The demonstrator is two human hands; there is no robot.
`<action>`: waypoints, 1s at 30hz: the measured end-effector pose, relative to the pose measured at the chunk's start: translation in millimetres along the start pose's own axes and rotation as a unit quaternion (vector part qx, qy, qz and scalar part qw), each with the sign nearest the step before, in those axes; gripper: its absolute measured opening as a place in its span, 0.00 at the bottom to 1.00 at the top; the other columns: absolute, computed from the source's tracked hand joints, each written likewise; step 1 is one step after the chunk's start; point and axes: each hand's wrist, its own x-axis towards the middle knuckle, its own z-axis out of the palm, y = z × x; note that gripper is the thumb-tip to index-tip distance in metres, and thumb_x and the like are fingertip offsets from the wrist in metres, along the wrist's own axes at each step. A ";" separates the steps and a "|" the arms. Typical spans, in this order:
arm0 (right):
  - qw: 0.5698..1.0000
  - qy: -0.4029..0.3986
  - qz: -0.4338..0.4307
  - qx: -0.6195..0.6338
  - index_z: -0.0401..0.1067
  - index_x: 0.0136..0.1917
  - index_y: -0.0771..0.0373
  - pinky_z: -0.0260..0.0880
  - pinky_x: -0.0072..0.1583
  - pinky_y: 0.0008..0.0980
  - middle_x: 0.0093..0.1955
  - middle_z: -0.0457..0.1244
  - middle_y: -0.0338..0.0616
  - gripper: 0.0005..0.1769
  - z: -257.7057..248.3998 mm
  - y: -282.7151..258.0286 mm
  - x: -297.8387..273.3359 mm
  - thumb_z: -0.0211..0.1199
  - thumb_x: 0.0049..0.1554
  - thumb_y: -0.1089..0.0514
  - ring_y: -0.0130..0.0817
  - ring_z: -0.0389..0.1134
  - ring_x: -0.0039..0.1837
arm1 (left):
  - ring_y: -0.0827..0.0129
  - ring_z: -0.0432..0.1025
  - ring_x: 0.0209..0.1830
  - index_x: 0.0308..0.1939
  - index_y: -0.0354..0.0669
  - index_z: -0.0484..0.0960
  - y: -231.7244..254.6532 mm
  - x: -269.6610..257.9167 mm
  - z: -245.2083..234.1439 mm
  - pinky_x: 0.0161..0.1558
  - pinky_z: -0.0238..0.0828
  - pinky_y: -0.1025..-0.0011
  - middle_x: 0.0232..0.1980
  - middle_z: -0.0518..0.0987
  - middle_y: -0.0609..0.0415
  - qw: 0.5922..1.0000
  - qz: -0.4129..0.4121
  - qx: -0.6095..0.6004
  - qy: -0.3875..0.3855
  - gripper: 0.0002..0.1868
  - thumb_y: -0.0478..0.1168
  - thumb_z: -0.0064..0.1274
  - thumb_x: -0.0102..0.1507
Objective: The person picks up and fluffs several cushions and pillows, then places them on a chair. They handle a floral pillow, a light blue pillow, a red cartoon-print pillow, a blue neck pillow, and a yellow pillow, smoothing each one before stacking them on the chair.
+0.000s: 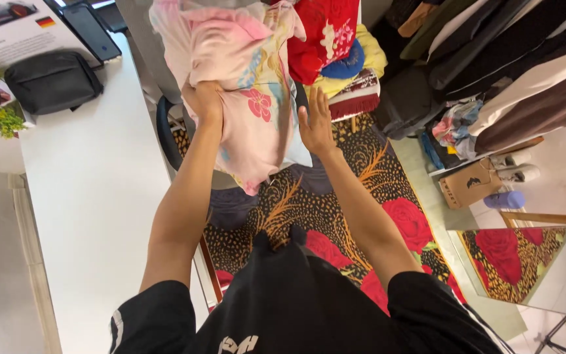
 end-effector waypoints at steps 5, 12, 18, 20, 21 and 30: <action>0.955 0.220 -0.147 0.133 0.47 0.89 0.60 0.42 0.88 0.46 0.92 0.44 0.58 0.32 -34.5 -77.2 -7.7 0.37 0.78 0.45 0.57 0.42 0.91 | 0.69 0.66 0.23 0.46 0.23 0.81 -18.1 8.4 -10.9 0.27 0.64 0.70 0.28 0.76 0.53 0.997 -0.062 -0.030 0.025 0.19 0.25 0.46 0.52; 0.983 -0.179 0.025 -0.021 0.54 0.85 0.64 0.45 0.85 0.54 0.86 0.49 0.61 0.33 42.2 -8.4 -34.1 0.45 0.70 0.51 0.60 0.46 0.88 | 0.65 0.68 0.32 0.48 0.25 0.77 -77.5 19.4 -31.0 0.34 0.65 0.66 0.36 0.76 0.52 0.993 -0.107 -0.045 -0.010 0.20 0.34 0.47 0.54; 0.775 -0.250 0.319 0.486 0.56 0.83 0.67 0.53 0.81 0.54 0.82 0.53 0.62 0.35 41.5 39.5 -55.8 0.52 0.66 0.53 0.59 0.53 0.83 | 0.62 0.71 0.40 0.54 0.28 0.75 -35.7 32.6 -63.8 0.42 0.69 0.63 0.44 0.77 0.51 0.964 -0.182 -0.142 -0.132 0.27 0.44 0.46 0.56; 0.663 -0.209 0.300 0.653 0.57 0.83 0.67 0.55 0.80 0.54 0.81 0.55 0.62 0.36 39.9 27.6 -38.9 0.55 0.65 0.54 0.59 0.55 0.81 | 0.62 0.72 0.42 0.57 0.29 0.75 -32.1 36.4 -75.9 0.44 0.70 0.62 0.46 0.77 0.50 0.952 -0.204 -0.162 -0.161 0.29 0.47 0.46 0.57; 0.617 -0.190 0.275 0.712 0.57 0.82 0.68 0.57 0.80 0.54 0.80 0.56 0.62 0.36 38.0 21.2 -30.1 0.56 0.65 0.54 0.59 0.56 0.81 | 0.61 0.72 0.43 0.58 0.30 0.75 -36.1 35.3 -82.0 0.45 0.71 0.62 0.47 0.78 0.50 0.950 -0.210 -0.160 -0.166 0.30 0.48 0.46 0.57; 0.506 -0.109 0.198 0.832 0.60 0.80 0.72 0.68 0.74 0.54 0.75 0.62 0.63 0.39 37.3 31.6 -17.9 0.66 0.59 0.57 0.58 0.66 0.73 | 0.57 0.76 0.55 0.67 0.35 0.72 -6.4 18.0 -101.4 0.56 0.76 0.58 0.59 0.79 0.47 0.902 -0.295 -0.189 -0.252 0.41 0.62 0.46 0.60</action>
